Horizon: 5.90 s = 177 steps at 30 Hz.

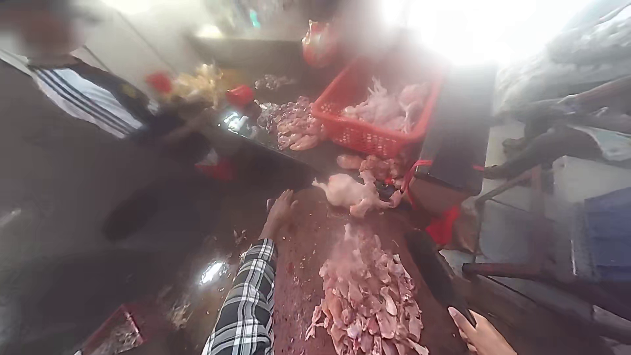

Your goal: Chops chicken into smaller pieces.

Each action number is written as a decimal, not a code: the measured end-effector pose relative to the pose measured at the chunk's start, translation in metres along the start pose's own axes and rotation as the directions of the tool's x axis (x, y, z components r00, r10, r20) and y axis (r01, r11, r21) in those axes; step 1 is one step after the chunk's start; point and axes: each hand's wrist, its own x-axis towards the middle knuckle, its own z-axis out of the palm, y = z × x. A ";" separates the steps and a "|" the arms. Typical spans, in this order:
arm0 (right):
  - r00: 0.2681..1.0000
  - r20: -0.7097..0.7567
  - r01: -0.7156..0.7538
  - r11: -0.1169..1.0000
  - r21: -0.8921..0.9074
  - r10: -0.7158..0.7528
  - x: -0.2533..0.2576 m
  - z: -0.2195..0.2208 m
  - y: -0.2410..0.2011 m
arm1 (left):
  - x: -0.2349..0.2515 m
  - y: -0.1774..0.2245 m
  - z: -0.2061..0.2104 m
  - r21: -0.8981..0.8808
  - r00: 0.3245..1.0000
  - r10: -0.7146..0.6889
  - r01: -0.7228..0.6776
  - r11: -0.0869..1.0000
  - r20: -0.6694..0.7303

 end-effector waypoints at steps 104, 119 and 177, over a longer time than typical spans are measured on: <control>0.674 0.618 0.671 0.684 -0.286 -0.404 -0.191 0.273 -0.086 | -0.613 0.142 0.130 -0.931 0.666 -0.651 0.253 -0.262 0.364; 0.840 0.339 0.538 0.733 -0.417 -0.423 -0.135 0.216 -0.054 | -0.643 0.158 0.067 -0.961 0.779 -0.563 0.215 -0.172 0.275; 0.529 0.715 0.818 0.497 -0.288 -0.457 -0.165 0.255 -0.029 | -0.629 0.146 0.127 -0.892 0.748 -0.546 0.135 -0.431 0.377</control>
